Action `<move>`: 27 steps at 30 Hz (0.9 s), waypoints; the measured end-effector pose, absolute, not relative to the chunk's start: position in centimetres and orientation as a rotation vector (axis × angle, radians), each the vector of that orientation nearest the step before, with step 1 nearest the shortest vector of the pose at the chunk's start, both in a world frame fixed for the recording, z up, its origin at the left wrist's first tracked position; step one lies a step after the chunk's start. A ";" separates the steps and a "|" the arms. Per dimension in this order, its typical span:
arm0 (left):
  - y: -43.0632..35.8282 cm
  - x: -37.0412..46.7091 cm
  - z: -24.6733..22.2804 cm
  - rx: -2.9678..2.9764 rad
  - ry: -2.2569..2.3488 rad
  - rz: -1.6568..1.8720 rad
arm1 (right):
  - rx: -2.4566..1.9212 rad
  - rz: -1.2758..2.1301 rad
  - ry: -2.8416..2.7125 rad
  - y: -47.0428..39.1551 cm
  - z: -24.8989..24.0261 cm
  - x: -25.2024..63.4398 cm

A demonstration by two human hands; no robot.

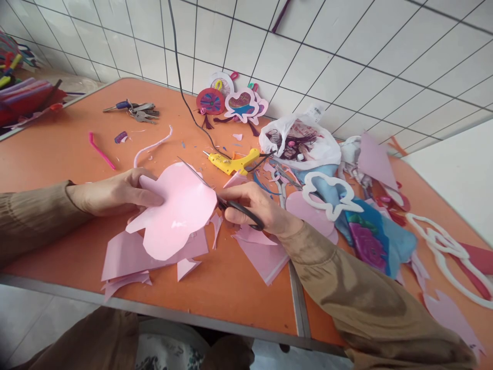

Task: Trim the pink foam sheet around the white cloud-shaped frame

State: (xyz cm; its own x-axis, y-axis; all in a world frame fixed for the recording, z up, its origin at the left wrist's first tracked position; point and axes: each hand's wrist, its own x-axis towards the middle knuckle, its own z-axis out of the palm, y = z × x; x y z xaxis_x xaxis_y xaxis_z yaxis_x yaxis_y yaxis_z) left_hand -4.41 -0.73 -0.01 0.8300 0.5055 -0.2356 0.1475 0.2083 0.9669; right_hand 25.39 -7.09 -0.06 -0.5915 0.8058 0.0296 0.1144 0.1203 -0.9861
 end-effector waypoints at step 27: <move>-1.2 -4.4 -1.3 1.515 0.429 0.228 | -0.933 1.379 -1.803 -7.8 -0.3 24.1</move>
State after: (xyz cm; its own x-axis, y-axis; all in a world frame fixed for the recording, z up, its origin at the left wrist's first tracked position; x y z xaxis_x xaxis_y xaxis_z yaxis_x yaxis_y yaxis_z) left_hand -4.43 -1.24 -1.33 0.9050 0.4050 -0.1304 0.1188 0.0539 0.9915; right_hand 24.09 -7.84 -0.28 -0.5167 0.8517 0.0874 0.1382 0.1838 -0.9732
